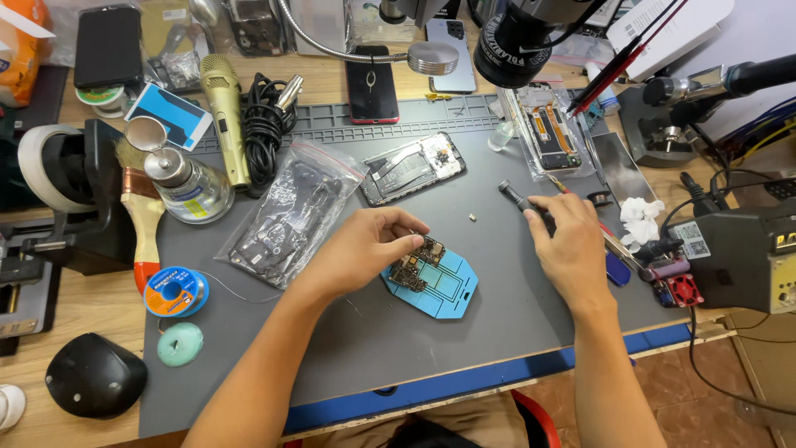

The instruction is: The person removes a smartphone motherboard from a plastic bag and places it on a blue holder. They then use a pen-like tool to apply a substance to specific areas of the motherboard while adjusting a microscope and a lamp for better visibility.

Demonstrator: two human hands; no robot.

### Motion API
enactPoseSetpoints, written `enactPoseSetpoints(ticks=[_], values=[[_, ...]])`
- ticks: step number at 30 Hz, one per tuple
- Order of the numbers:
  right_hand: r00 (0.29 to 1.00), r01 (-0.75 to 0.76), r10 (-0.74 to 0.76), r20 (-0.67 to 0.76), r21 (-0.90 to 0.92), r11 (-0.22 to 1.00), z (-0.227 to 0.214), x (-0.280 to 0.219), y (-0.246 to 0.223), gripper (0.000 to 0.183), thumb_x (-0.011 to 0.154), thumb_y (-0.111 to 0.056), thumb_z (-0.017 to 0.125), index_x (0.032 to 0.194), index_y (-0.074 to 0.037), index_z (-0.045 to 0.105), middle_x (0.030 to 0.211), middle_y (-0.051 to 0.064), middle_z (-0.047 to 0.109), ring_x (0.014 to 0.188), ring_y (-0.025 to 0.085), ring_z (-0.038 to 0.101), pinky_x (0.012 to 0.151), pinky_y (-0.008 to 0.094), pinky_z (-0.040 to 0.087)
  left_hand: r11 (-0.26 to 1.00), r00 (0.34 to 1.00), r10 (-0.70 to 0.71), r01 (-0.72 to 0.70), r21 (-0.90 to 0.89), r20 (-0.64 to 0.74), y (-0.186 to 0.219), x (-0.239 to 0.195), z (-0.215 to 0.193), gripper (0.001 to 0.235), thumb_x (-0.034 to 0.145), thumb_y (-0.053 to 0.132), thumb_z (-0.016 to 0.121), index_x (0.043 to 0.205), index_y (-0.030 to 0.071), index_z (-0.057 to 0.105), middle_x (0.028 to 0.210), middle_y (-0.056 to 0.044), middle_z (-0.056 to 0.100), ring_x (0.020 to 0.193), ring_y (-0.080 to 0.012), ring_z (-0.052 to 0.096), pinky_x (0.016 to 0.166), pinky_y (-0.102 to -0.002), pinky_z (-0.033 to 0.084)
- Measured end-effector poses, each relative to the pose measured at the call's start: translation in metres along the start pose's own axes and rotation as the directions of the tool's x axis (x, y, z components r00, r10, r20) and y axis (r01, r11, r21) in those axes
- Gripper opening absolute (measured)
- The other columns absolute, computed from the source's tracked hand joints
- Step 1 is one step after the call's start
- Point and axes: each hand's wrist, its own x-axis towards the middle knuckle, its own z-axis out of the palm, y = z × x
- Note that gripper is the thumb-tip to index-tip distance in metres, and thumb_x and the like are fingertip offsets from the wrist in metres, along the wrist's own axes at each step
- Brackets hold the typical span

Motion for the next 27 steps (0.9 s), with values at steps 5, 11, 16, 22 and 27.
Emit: enactPoseSetpoints(ticks=[5, 11, 16, 22, 27], values=[[0.991, 0.115, -0.103, -0.080, 0.159, 0.981, -0.009, -0.018, -0.037, 0.038, 0.099, -0.033, 0.078, 0.130, -0.011, 0.072, 0.112, 0.009, 0.066, 0.110, 0.029, 0.062, 0.103, 0.040, 0.047, 0.989, 0.999, -0.048, 0.048, 0.143, -0.003, -0.001, 0.001, 0.001, 0.025, 0.090, 0.022, 0.075, 0.112, 0.013, 0.081, 0.082, -0.002, 0.077, 0.072, -0.0105, 0.065, 0.068, -0.027, 0.052], [0.935, 0.215, -0.280, 0.215, 0.283, 0.935, -0.007, -0.056, -0.081, 0.103, 0.070, -0.062, 0.090, 0.153, -0.015, 0.050, 0.134, 0.012, 0.060, 0.125, 0.034, 0.054, 0.109, 0.048, 0.043, 0.955, 0.997, -0.058, 0.070, 0.288, -0.050, -0.005, 0.005, 0.004, 0.018, 0.091, 0.025, 0.075, 0.105, 0.017, 0.082, 0.088, 0.002, 0.076, 0.075, -0.0114, 0.065, 0.071, -0.029, 0.052], [0.911, 0.203, -0.312, 0.271, 0.362, 0.910, -0.018, -0.043, -0.082, 0.095, 0.077, -0.038, 0.090, 0.155, -0.008, 0.045, 0.146, 0.010, 0.058, 0.136, 0.033, 0.045, 0.121, 0.050, 0.035, 0.913, 0.999, 0.001, 0.014, 0.409, -0.036, -0.012, 0.006, -0.001, 0.020, 0.095, 0.027, 0.072, 0.107, 0.018, 0.084, 0.096, 0.001, 0.073, 0.087, -0.0141, 0.067, 0.078, -0.031, 0.051], [0.898, 0.176, -0.336, 0.284, 0.468, 0.866, -0.008, -0.036, -0.075, 0.091, 0.075, -0.022, 0.083, 0.156, -0.009, 0.045, 0.153, 0.011, 0.054, 0.144, 0.033, 0.042, 0.129, 0.056, 0.017, 0.916, 0.996, -0.001, -0.036, 0.399, 0.094, -0.005, -0.003, -0.016, 0.042, 0.092, 0.023, 0.074, 0.130, 0.006, 0.070, 0.100, -0.009, 0.066, 0.082, -0.0213, 0.069, 0.075, -0.037, 0.058], [0.914, 0.185, -0.337, 0.226, 0.505, 0.843, -0.006, -0.037, -0.073, 0.088, 0.075, -0.020, 0.082, 0.155, -0.009, 0.047, 0.155, 0.010, 0.054, 0.143, 0.032, 0.045, 0.129, 0.056, 0.019, 0.921, 0.978, -0.063, -0.020, 0.390, 0.199, 0.006, -0.013, -0.015, 0.105, 0.068, 0.027, 0.098, 0.155, 0.006, 0.042, 0.117, -0.013, 0.045, 0.092, -0.0279, 0.069, 0.085, -0.044, 0.061]])
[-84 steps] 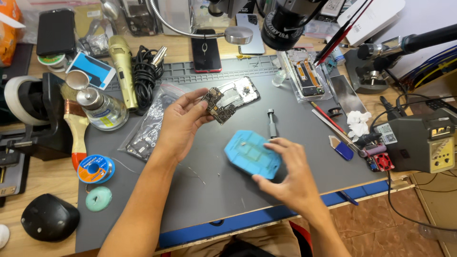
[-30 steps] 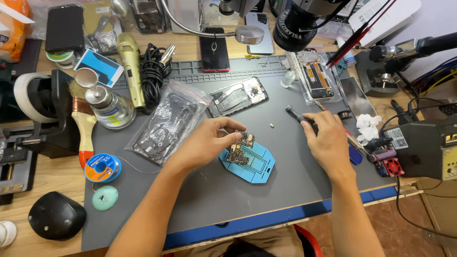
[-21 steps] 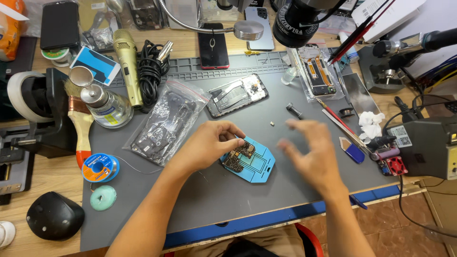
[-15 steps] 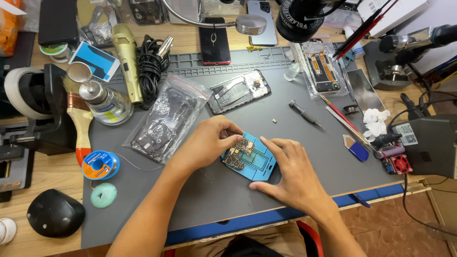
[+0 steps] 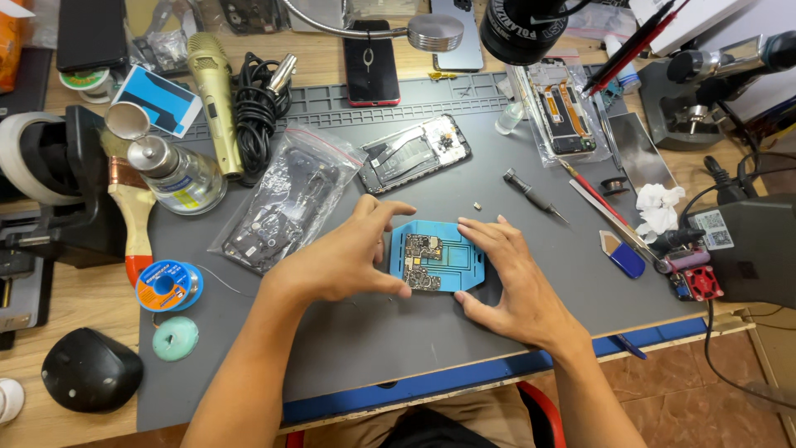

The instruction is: The person removes a smartphone motherboard from a plastic bag and places it on a blue holder. They then use a pen-like tool to apply a substance to specific areas of the motherboard while adjusting a microscope and a lamp for better visibility.

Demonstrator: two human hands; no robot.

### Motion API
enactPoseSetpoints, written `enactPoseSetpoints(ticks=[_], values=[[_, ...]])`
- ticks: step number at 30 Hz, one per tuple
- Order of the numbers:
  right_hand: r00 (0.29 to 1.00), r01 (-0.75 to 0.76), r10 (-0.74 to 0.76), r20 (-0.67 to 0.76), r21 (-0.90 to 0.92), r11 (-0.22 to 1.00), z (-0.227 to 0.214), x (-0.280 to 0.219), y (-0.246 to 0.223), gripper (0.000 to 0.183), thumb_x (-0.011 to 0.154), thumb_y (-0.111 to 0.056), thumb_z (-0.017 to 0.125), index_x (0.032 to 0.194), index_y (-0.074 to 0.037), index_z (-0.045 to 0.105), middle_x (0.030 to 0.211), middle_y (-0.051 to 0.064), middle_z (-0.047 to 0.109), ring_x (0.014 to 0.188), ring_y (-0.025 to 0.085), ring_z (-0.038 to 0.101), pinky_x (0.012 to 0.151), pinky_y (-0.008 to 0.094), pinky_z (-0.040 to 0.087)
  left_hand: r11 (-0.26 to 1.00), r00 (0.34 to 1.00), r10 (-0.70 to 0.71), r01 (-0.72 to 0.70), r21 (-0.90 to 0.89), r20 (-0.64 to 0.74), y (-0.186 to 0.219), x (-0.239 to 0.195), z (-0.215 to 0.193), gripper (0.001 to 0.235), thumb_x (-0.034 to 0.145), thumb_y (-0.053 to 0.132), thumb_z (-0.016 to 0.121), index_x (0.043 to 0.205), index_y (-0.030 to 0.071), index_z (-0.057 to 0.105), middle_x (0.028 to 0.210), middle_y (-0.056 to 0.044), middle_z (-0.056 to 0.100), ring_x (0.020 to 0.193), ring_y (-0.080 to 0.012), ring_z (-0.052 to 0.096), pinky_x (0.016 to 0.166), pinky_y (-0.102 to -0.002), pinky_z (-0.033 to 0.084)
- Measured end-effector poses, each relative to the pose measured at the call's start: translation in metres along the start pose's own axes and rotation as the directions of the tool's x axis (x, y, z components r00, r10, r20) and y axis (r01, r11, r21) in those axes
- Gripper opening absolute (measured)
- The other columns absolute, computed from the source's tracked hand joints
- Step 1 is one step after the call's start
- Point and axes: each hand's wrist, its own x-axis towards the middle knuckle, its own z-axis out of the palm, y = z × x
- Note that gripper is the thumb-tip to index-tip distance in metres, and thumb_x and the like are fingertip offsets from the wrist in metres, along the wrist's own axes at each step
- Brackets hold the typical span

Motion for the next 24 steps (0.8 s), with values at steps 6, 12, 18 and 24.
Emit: enactPoseSetpoints(ticks=[6, 12, 18, 24], values=[[1.000, -0.008, 0.008, -0.030, 0.031, 0.999, 0.000, 0.000, 0.002, 0.088, 0.073, -0.020, 0.084, 0.153, -0.009, 0.050, 0.154, 0.009, 0.057, 0.142, 0.030, 0.048, 0.129, 0.056, 0.021, 0.982, 1.000, 0.001, -0.003, 0.190, 0.012, 0.015, 0.000, 0.011, 0.119, 0.061, 0.024, 0.105, 0.155, 0.008, 0.032, 0.136, -0.022, 0.036, 0.115, -0.0589, 0.061, 0.099, -0.064, 0.056], [0.999, 0.005, -0.006, -0.053, -0.016, 1.000, 0.001, -0.002, 0.004, 0.090, 0.071, -0.028, 0.092, 0.151, -0.011, 0.053, 0.142, 0.008, 0.062, 0.137, 0.031, 0.051, 0.129, 0.057, 0.024, 0.977, 1.000, 0.014, -0.018, 0.214, 0.020, 0.013, 0.004, 0.011, 0.121, 0.062, 0.022, 0.103, 0.156, 0.006, 0.029, 0.137, -0.022, 0.038, 0.117, -0.0614, 0.060, 0.096, -0.064, 0.057], [0.999, 0.025, -0.031, -0.040, -0.130, 0.991, 0.007, -0.005, 0.005, 0.105, 0.063, -0.048, 0.097, 0.152, -0.013, 0.053, 0.126, 0.008, 0.058, 0.130, 0.032, 0.049, 0.130, 0.060, 0.023, 0.991, 1.000, -0.005, 0.003, 0.133, 0.013, 0.022, -0.003, 0.000, 0.122, 0.064, 0.026, 0.101, 0.158, 0.003, 0.027, 0.130, -0.022, 0.044, 0.121, -0.0593, 0.058, 0.095, -0.065, 0.057], [0.995, 0.063, -0.074, -0.062, -0.157, 0.986, 0.011, -0.008, 0.010, 0.103, 0.064, -0.044, 0.095, 0.153, -0.013, 0.053, 0.121, 0.008, 0.056, 0.129, 0.031, 0.051, 0.130, 0.060, 0.022, 0.998, 0.998, 0.057, -0.057, 0.011, -0.004, 0.020, -0.003, -0.003, 0.099, 0.075, 0.025, 0.089, 0.156, 0.002, 0.036, 0.127, -0.023, 0.053, 0.102, -0.0369, 0.069, 0.086, -0.053, 0.059]])
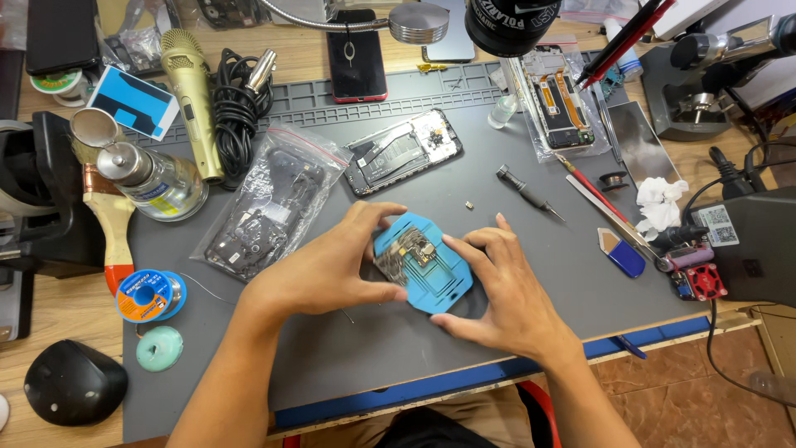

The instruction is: The person removes a smartphone motherboard from a plastic bag and places it on a blue holder. They then use a pen-like tool to apply a substance to specific areas of the motherboard while adjusting a microscope and a lamp for better visibility.

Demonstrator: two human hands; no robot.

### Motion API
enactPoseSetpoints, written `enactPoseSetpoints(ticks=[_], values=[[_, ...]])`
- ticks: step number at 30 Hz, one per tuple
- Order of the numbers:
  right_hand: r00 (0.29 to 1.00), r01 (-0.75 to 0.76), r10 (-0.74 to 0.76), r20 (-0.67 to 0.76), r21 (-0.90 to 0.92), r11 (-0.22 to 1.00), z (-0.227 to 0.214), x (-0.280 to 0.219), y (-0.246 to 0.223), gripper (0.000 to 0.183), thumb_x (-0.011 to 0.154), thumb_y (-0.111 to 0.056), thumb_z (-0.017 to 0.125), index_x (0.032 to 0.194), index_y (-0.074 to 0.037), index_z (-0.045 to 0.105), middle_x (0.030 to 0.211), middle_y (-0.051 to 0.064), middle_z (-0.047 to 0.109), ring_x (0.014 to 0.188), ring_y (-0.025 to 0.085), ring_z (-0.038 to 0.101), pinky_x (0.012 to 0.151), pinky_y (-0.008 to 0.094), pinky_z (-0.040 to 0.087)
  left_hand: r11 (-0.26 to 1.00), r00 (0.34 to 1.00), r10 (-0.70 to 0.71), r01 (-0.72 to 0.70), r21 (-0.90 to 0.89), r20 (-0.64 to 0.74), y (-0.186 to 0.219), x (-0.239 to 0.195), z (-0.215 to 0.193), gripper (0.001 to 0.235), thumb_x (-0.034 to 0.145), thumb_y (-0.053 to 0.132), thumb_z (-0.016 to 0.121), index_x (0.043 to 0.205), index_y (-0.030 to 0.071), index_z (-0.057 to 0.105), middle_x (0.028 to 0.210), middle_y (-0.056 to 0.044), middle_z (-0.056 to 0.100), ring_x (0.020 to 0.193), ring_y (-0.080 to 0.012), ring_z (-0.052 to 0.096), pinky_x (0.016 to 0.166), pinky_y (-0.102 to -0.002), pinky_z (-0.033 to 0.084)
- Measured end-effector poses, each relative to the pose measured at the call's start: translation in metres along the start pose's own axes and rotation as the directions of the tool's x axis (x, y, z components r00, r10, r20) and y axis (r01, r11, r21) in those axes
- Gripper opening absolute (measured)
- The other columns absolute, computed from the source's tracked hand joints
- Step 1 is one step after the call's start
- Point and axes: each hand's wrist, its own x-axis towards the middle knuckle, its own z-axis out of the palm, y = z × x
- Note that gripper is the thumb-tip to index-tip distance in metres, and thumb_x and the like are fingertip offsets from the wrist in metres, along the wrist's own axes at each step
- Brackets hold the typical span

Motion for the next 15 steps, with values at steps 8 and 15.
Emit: enactPoseSetpoints(ticks=[8, 15], values=[[1.000, 0.026, -0.026, -0.006, -0.013, 1.000, -0.002, -0.001, -0.001, 0.097, 0.067, -0.046, 0.093, 0.151, -0.014, 0.055, 0.107, 0.004, 0.059, 0.120, 0.027, 0.056, 0.130, 0.060, 0.021, 1.000, 0.989, 0.006, -0.008, -0.009, -0.150, -0.012, 0.011, 0.009, 0.066, 0.090, 0.025, 0.071, 0.151, 0.009, 0.051, 0.122, -0.018, 0.069, 0.100, -0.0296, 0.069, 0.085, -0.046, 0.058], [1.000, -0.011, 0.011, 0.001, -0.005, 1.000, -0.002, -0.001, -0.003, 0.098, 0.068, -0.045, 0.091, 0.152, -0.013, 0.054, 0.121, 0.007, 0.057, 0.129, 0.030, 0.051, 0.130, 0.061, 0.020, 0.998, 0.971, 0.034, -0.046, -0.047, -0.236, -0.024, 0.017, 0.010, 0.048, 0.094, 0.014, 0.066, 0.141, 0.006, 0.061, 0.121, -0.019, 0.073, 0.097, -0.0263, 0.072, 0.089, -0.038, 0.061]])
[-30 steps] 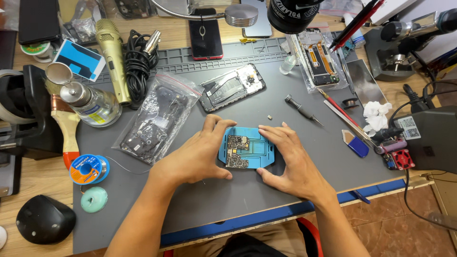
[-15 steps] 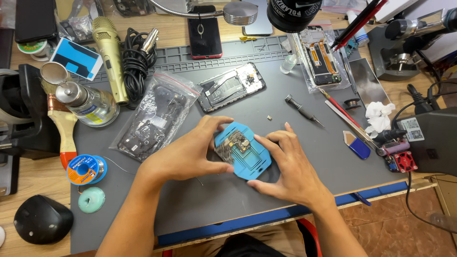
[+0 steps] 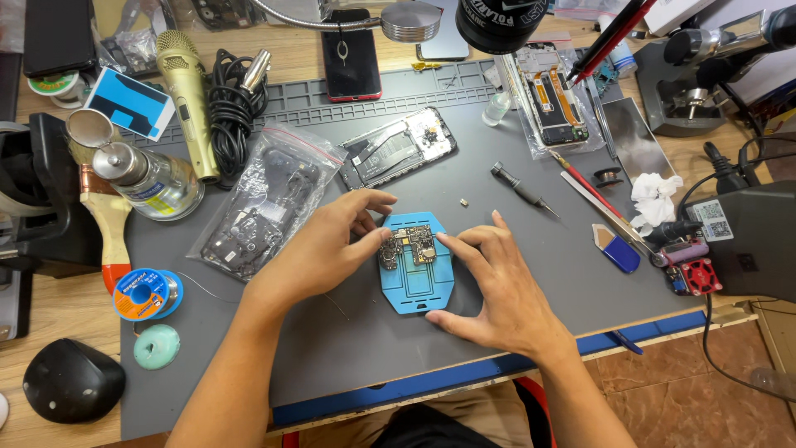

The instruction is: The person removes a smartphone motherboard from a plastic bag and places it on a blue holder. They then use a pen-like tool to apply a substance to specific areas of the motherboard while adjusting a microscope and a lamp for better visibility.

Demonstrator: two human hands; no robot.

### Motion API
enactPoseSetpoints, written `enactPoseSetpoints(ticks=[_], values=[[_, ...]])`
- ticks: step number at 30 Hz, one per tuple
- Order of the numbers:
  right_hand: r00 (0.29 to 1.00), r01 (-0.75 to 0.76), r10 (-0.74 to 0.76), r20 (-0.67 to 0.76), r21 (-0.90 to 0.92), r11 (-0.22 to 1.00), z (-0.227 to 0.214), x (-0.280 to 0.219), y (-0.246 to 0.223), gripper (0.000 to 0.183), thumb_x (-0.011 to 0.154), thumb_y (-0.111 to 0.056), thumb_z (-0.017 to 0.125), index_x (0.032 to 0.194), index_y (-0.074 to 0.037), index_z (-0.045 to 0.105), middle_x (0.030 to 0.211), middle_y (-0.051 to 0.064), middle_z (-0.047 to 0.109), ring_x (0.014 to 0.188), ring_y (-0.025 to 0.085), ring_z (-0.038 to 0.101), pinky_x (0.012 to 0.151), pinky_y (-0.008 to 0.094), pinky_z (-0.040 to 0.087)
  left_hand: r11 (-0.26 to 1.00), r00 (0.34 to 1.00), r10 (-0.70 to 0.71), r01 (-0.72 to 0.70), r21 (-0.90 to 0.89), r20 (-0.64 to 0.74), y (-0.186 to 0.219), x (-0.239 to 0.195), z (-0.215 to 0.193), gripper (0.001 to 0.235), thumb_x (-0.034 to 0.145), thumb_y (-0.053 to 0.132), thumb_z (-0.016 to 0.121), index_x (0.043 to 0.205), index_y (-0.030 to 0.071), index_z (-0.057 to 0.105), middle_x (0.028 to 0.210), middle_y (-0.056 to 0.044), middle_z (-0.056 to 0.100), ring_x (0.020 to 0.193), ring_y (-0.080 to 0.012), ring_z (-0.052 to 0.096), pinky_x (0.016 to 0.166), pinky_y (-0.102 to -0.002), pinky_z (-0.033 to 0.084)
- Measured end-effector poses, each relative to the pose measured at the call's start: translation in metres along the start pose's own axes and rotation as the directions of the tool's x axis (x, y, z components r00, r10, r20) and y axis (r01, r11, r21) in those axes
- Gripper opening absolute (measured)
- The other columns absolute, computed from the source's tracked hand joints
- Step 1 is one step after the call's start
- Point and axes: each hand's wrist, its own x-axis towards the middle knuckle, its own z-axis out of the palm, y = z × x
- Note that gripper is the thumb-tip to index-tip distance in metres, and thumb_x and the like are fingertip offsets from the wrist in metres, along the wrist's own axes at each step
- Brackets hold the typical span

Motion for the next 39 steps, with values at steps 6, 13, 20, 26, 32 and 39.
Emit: enactPoseSetpoints(ticks=[6, 13, 20, 26, 32, 39], values=[[1.000, -0.014, 0.014, 0.018, 0.027, 1.000, -0.005, 0.002, -0.003, 0.099, 0.073, -0.055, 0.089, 0.154, -0.013, 0.051, 0.143, 0.009, 0.054, 0.142, 0.033, 0.045, 0.130, 0.060, 0.015, 0.989, 0.992, 0.129, -0.130, 0.077, 0.012, 0.009, -0.007, 0.000, 0.062, 0.083, 0.023, 0.081, 0.140, 0.009, 0.062, 0.129, -0.017, 0.066, 0.110, -0.0313, 0.061, 0.098, -0.046, 0.053], [1.000, 0.003, -0.003, 0.006, 0.005, 1.000, -0.006, 0.005, -0.005, 0.102, 0.074, -0.058, 0.088, 0.155, -0.012, 0.048, 0.154, 0.009, 0.053, 0.148, 0.033, 0.042, 0.131, 0.057, 0.015, 0.932, 0.987, 0.161, -0.151, 0.329, -0.002, -0.009, 0.002, 0.024, 0.044, 0.083, 0.025, 0.082, 0.123, 0.012, 0.068, 0.123, -0.008, 0.057, 0.118, -0.0303, 0.051, 0.101, -0.046, 0.047], [1.000, 0.001, 0.000, 0.027, -0.017, 1.000, -0.006, 0.005, -0.007, 0.103, 0.072, -0.054, 0.090, 0.156, -0.013, 0.047, 0.157, 0.007, 0.053, 0.149, 0.032, 0.041, 0.131, 0.057, 0.014, 0.925, 0.982, 0.185, -0.163, 0.342, -0.031, -0.013, 0.004, 0.028, 0.031, 0.085, 0.023, 0.081, 0.113, 0.015, 0.070, 0.121, -0.005, 0.056, 0.117, -0.0280, 0.051, 0.101, -0.044, 0.045], [1.000, -0.003, 0.003, 0.026, -0.017, 1.000, -0.005, 0.005, -0.004, 0.105, 0.070, -0.053, 0.092, 0.156, -0.013, 0.047, 0.156, 0.006, 0.055, 0.148, 0.032, 0.042, 0.131, 0.058, 0.014, 0.927, 0.981, 0.192, -0.171, 0.334, -0.030, -0.010, 0.004, 0.027, 0.027, 0.086, 0.023, 0.080, 0.110, 0.015, 0.071, 0.118, -0.004, 0.058, 0.116, -0.0264, 0.052, 0.100, -0.043, 0.045], [1.000, 0.013, -0.012, 0.025, -0.024, 1.000, -0.005, 0.005, -0.003, 0.108, 0.069, -0.059, 0.092, 0.156, -0.013, 0.047, 0.155, 0.004, 0.057, 0.147, 0.031, 0.044, 0.131, 0.058, 0.015, 0.946, 0.976, 0.212, -0.191, 0.261, -0.057, -0.006, 0.004, 0.020, 0.026, 0.087, 0.017, 0.078, 0.112, 0.014, 0.070, 0.109, -0.005, 0.060, 0.106, -0.0262, 0.057, 0.095, -0.043, 0.050], [0.999, 0.024, -0.024, 0.022, -0.004, 1.000, -0.005, 0.003, 0.000, 0.102, 0.075, -0.071, 0.081, 0.155, -0.015, 0.050, 0.156, 0.003, 0.057, 0.148, 0.030, 0.044, 0.130, 0.058, 0.015, 0.971, 0.828, 0.240, -0.204, 0.126, -0.506, -0.020, 0.013, 0.016, 0.005, 0.099, 0.019, 0.078, 0.104, 0.018, 0.081, 0.070, 0.002, 0.061, 0.055, -0.0080, 0.054, 0.055, -0.027, 0.051]])
